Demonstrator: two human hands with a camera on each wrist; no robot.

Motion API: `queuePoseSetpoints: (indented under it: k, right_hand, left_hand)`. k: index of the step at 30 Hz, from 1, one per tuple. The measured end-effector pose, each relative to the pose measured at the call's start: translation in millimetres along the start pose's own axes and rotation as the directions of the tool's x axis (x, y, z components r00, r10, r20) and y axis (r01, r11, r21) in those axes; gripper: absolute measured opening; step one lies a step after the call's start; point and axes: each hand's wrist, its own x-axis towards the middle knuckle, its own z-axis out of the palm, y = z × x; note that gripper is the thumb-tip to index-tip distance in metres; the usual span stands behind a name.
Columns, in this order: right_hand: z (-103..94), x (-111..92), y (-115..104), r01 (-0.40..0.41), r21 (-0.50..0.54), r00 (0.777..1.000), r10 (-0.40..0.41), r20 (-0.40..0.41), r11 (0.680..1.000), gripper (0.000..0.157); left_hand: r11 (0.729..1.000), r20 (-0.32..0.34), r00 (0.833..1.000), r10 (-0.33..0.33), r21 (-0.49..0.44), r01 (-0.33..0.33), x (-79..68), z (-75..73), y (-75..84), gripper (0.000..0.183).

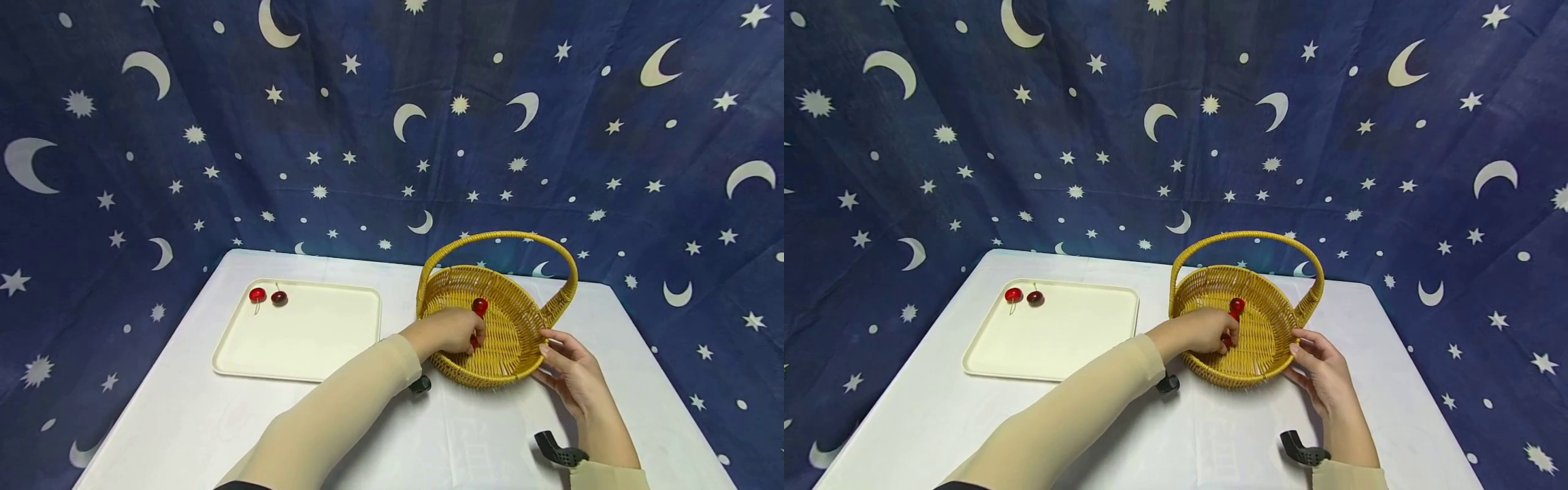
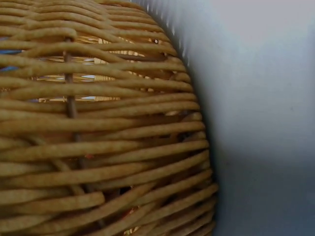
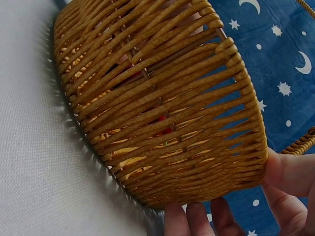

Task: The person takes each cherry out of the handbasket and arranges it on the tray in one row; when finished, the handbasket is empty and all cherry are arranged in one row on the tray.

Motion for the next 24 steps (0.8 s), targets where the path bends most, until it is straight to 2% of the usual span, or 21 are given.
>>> queuePoseSetpoints:
  k: [8, 12, 17, 20, 24]
  right_hand:
    - [-0.5, 0.7, 0.9, 0.002, 0.009, 1.0, -0.002, -0.005, 1.0, 0.033]
    - [0.5, 0.5, 1.2, -0.002, 0.006, 1.0, 0.002, -0.01, 1.0, 0.032]
    - [-0.2, 0.1, 0.2, -0.006, -0.013, 1.0, 0.006, -0.007, 1.0, 0.033]
    - [-0.7, -0.6, -0.2, -0.007, -0.019, 1.0, 0.007, -0.003, 1.0, 0.035]
    - [-0.2, -0.2, 0.9, -0.003, -0.014, 1.0, 0.003, 0.005, 1.0, 0.033]
  left_hand:
    - [0.999, 0.045, 0.999, -0.002, -0.034, 0.003, -4.9, -1.0, 0.3, 0.021]
    - [0.999, 0.031, 0.999, 0.025, -0.023, -0.024, -8.0, -3.7, -0.1, 0.016]
    - [0.991, -0.066, 0.99, 0.128, -0.023, -0.13, -16.2, -10.8, 3.1, 0.019]
    - [0.981, -0.144, 0.972, 0.188, -0.028, -0.194, -26.3, -16.6, 6.3, 0.026]
    - [0.97, -0.221, 0.951, 0.215, -0.067, -0.235, -45.7, -24.3, 7.2, 0.03]
